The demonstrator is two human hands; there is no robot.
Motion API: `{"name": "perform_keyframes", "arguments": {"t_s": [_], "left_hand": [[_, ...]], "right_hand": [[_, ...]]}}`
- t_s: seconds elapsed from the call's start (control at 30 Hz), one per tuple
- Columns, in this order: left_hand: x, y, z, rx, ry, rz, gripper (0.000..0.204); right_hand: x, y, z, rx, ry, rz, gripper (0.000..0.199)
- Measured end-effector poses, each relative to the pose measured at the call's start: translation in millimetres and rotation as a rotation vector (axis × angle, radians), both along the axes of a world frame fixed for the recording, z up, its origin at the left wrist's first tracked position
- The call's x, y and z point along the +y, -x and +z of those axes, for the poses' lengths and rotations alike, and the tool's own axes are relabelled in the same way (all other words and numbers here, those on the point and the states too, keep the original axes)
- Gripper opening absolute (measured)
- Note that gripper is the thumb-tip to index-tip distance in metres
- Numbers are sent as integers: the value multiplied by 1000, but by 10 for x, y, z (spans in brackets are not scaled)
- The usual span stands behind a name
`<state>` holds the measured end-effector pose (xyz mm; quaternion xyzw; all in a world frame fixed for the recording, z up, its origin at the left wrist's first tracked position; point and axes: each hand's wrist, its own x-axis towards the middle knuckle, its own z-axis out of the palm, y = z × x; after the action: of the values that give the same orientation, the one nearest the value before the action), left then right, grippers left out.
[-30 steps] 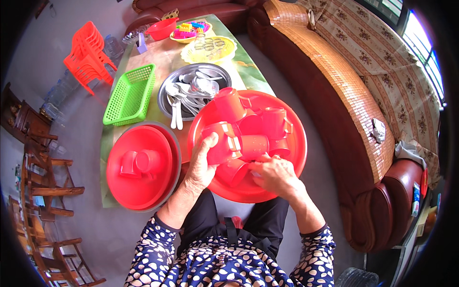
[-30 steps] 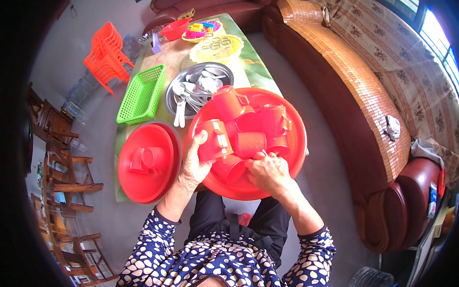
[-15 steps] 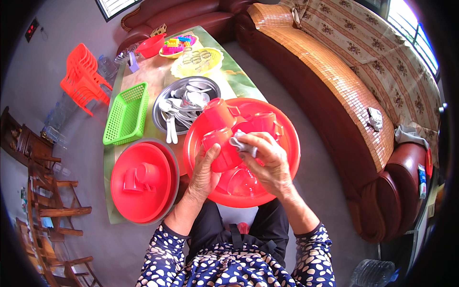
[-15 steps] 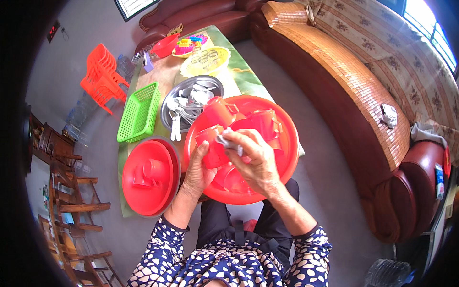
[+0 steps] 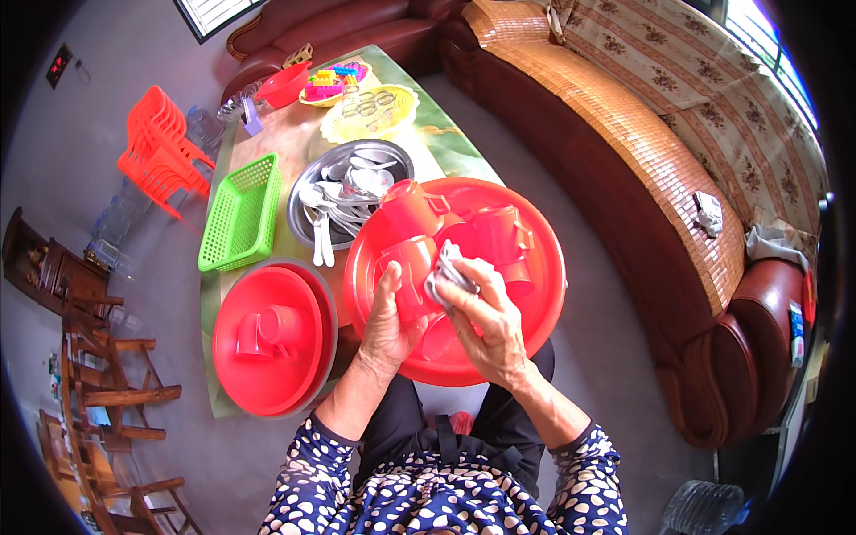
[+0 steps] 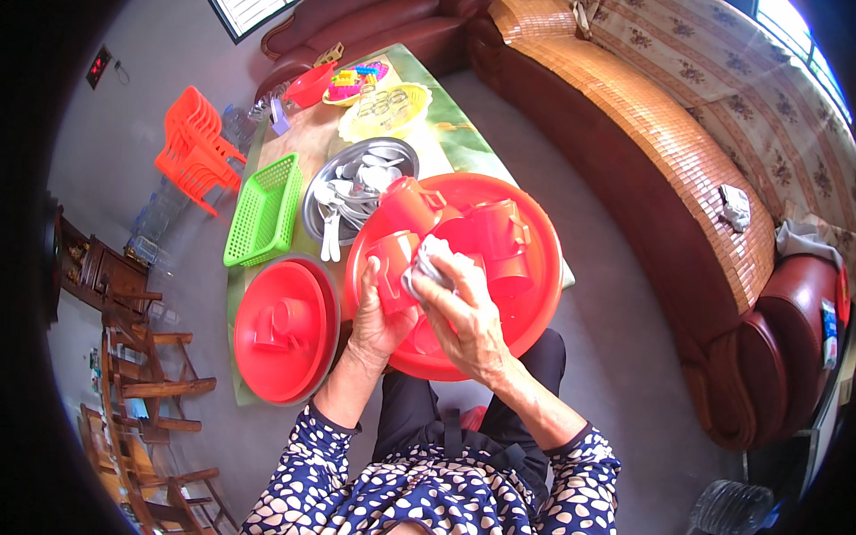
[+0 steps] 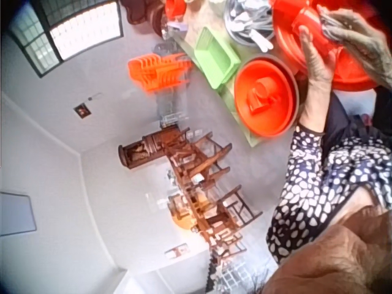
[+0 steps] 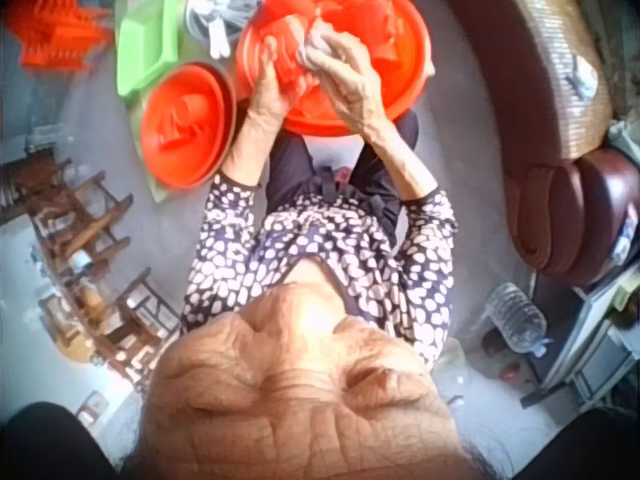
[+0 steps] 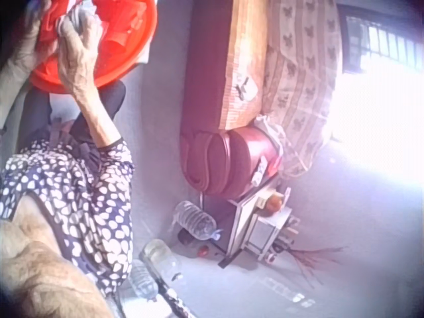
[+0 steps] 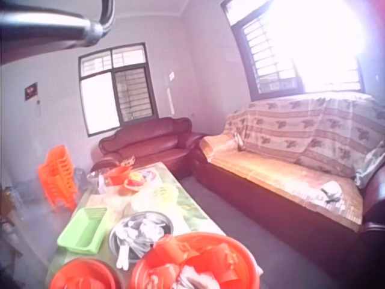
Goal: The person dries red plastic cups and plates using a grey cloth. They wipe each item individually and place the dried cups into a red bowl and the plates into a metal bowl on the table.
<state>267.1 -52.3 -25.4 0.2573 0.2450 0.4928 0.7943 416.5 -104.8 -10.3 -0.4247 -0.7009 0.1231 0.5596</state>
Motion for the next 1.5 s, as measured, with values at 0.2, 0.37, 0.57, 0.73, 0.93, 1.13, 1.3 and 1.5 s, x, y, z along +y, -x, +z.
{"name": "perform_keyframes", "arguments": {"t_s": [0.2, 0.37, 0.57, 0.73, 0.93, 1.13, 1.3, 1.5], "left_hand": [[-54, 9, 25, 97, -225, -98, 60], [-131, 14, 211, 313, -434, -95, 64], [-24, 41, 270, 967, -851, 92, 70], [-54, 51, 214, 977, -906, 139, 71], [-52, 157, 201, 803, -651, 98, 66], [11, 326, 35, 154, 27, 167, 56], [22, 231, 92, 66, 199, 166, 50], [-17, 224, 89, -60, 223, 106, 52]], "right_hand": [[94, -90, 168, 162, 55, 11, 35], [187, -199, 236, 436, 317, 196, 24], [5, -300, 305, -124, 25, 190, 34], [217, -223, 313, -139, 82, 204, 32], [278, -390, 404, 62, 427, 102, 20], [35, -442, 182, -719, 440, 109, 17], [231, -350, -346, -1031, 623, 191, 17], [351, -308, -175, -795, 742, 269, 19]]}}
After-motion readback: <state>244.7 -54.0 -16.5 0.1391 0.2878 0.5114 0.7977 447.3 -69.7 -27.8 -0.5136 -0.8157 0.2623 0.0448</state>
